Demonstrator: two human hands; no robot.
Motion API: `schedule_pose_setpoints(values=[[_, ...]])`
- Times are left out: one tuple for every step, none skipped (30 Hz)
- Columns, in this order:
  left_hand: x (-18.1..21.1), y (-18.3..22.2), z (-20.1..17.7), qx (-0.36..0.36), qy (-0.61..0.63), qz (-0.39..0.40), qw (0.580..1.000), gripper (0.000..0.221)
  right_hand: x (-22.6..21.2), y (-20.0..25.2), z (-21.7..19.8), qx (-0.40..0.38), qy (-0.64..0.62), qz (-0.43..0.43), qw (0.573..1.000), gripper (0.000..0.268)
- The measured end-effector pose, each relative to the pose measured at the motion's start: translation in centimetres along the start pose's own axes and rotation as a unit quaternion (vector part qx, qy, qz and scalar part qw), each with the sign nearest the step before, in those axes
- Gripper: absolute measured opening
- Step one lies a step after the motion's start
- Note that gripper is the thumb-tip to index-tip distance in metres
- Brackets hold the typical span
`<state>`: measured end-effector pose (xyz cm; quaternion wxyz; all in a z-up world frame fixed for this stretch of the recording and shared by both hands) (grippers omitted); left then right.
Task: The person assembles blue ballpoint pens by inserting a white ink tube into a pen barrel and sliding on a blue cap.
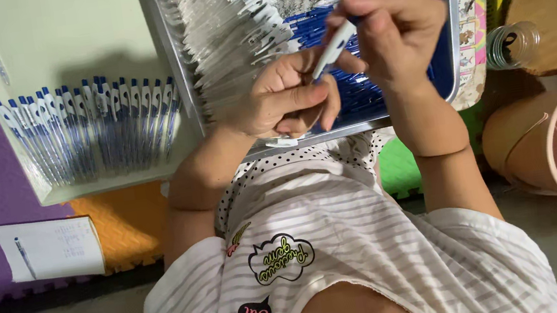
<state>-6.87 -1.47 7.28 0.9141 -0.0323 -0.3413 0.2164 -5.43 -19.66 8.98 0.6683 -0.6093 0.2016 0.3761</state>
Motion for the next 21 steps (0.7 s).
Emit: schedule_pose_setpoints(values=[[0.3,-0.1,0.4,0.001,0.002,-0.001,1.000,0.041,-0.5,0.1,-0.1,0.001,0.000,0.002,1.000,0.021],[0.4,-0.1,0.7,0.011,-0.023,-0.014,1.000,0.041,-0.9,0.2,-0.2,0.011,0.019,0.033,0.999,0.024],[0.6,-0.2,1.1,0.021,-0.048,-0.026,0.998,0.042,-1.3,0.4,-0.3,0.019,0.037,0.065,0.997,0.031],[0.6,-0.1,1.3,0.023,-0.046,-0.027,0.998,0.042,-1.4,0.4,-0.2,0.021,0.037,0.068,0.997,0.031],[0.6,0.0,1.4,0.034,-0.038,-0.036,0.998,0.045,-1.4,0.3,-0.2,0.031,0.022,0.084,0.996,0.031],[0.6,0.0,1.5,0.044,-0.030,-0.045,0.998,0.048,-1.5,0.3,-0.2,0.041,0.008,0.100,0.994,0.032],[0.5,0.0,1.4,0.045,-0.027,-0.046,0.998,0.048,-1.4,0.3,-0.5,0.042,0.008,0.103,0.994,0.032],[0.4,0.0,1.4,0.044,-0.024,-0.045,0.998,0.048,-1.4,0.3,-0.7,0.030,0.007,0.105,0.994,0.030],[0.4,0.0,1.3,0.043,-0.021,-0.045,0.998,0.049,-1.3,0.2,-0.9,0.017,0.006,0.107,0.994,0.028],[0.3,0.0,1.2,0.044,-0.019,-0.045,0.998,0.049,-1.2,0.3,-1.0,0.017,0.006,0.108,0.994,0.028],[0.3,0.1,1.2,0.036,-0.018,-0.040,0.998,0.047,-1.1,0.3,-1.2,0.016,0.003,0.105,0.994,0.028],[0.3,0.1,1.1,0.028,-0.017,-0.035,0.999,0.046,-1.1,0.4,-1.3,0.015,0.002,0.101,0.995,0.029],[0.1,0.0,0.9,0.028,-0.016,-0.035,0.999,0.046,-1.2,0.4,-1.2,0.014,0.002,0.103,0.995,0.029],[0.0,0.0,0.8,0.002,-0.014,-0.019,1.000,0.042,-1.3,0.4,-1.1,0.021,0.006,0.110,0.994,0.029],[-0.1,-0.1,0.7,-0.025,-0.011,-0.003,1.000,0.038,-1.4,0.4,-1.0,0.028,0.010,0.117,0.993,0.028],[-0.1,0.0,0.7,-0.024,-0.011,-0.002,1.000,0.038,-1.5,0.6,-0.9,0.027,0.009,0.118,0.993,0.028],[-0.2,0.0,0.7,-0.010,-0.003,-0.012,1.000,0.042,-1.5,0.7,-1.0,0.048,0.017,0.138,0.989,0.032],[-0.3,0.0,0.7,0.003,0.004,-0.022,1.000,0.047,-1.5,1.0,-1.1,0.069,0.026,0.158,0.985,0.036],[-0.1,0.0,1.0,0.003,0.004,-0.021,1.000,0.047,-1.4,0.8,-1.2,0.069,0.026,0.159,0.985,0.036],[0.2,0.0,1.1,0.020,-0.006,-0.027,0.999,0.048,-1.3,0.6,-1.1,0.045,0.020,0.137,0.989,0.032],[0.4,-0.1,1.2,0.038,-0.016,-0.033,0.999,0.049,-1.3,0.4,-1.1,0.020,0.014,0.115,0.993,0.028]])
Point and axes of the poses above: each hand's wrist, its own y-axis away from the middle knuckle, its own z-axis out of the palm, x = y × z, the point moved 3 cm from there along -y, towards the middle knuckle, and after that the axes turned 3 degrees about -y, right-handed, at the moved point
